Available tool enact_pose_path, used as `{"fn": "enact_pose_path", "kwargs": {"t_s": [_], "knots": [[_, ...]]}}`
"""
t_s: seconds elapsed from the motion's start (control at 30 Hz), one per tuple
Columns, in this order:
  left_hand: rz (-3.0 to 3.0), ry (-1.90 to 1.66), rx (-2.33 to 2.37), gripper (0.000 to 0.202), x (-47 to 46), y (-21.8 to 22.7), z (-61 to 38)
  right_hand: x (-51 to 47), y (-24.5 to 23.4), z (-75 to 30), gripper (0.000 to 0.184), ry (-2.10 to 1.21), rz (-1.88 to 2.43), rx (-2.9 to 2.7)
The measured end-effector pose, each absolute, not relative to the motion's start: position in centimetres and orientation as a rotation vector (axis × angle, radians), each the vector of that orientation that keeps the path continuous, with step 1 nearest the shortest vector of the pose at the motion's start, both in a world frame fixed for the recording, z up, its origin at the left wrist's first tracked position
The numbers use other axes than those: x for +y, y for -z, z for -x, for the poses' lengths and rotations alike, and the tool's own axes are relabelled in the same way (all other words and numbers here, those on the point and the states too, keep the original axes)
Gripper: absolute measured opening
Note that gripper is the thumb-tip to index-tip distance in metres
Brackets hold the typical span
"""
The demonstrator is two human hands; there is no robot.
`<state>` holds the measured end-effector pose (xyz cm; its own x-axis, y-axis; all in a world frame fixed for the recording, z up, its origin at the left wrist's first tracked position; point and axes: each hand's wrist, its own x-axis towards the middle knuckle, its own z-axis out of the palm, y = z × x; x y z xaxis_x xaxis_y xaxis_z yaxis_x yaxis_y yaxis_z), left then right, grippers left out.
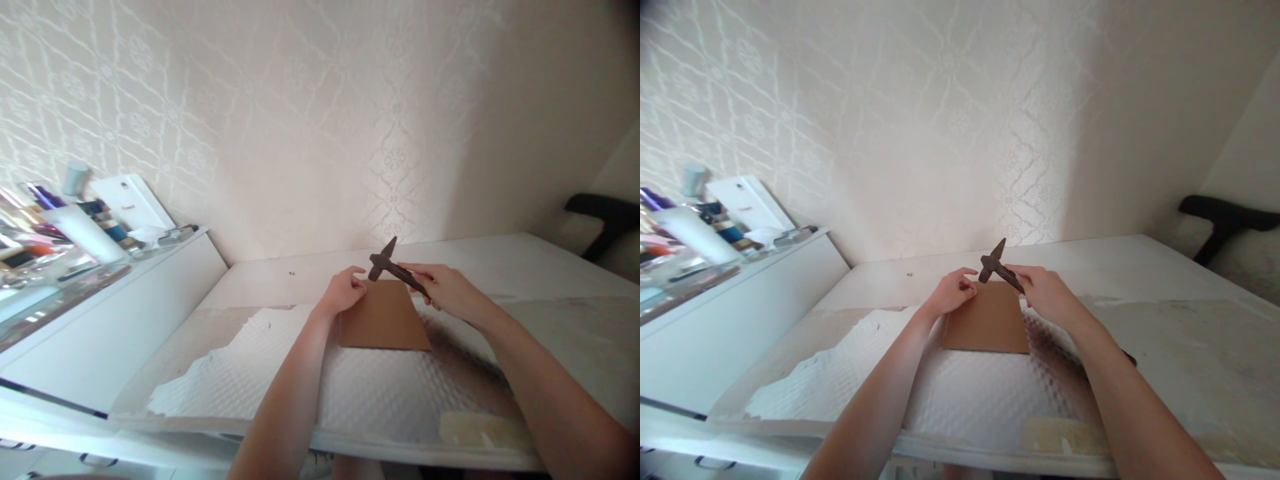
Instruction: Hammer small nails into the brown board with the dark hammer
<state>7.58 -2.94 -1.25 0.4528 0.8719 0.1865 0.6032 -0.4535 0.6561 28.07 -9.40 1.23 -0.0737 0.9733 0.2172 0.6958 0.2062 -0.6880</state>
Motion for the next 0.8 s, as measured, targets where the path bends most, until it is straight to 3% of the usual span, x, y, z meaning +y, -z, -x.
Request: {"fn": "enact_pose_path", "kwargs": {"t_s": [0.43,0.8], "knots": [[-2.249,-0.66,1.256,0.035,-3.27,0.72,-7.62,-9.22,-0.72,-27.78,0.041,-0.089,1.35,-2.121],[-2.266,-0.619,1.292,0.032,-3.4,0.46,-7.64,-9.12,-0.7,-27.9,0.039,-0.137,1.29,-2.115]]}}
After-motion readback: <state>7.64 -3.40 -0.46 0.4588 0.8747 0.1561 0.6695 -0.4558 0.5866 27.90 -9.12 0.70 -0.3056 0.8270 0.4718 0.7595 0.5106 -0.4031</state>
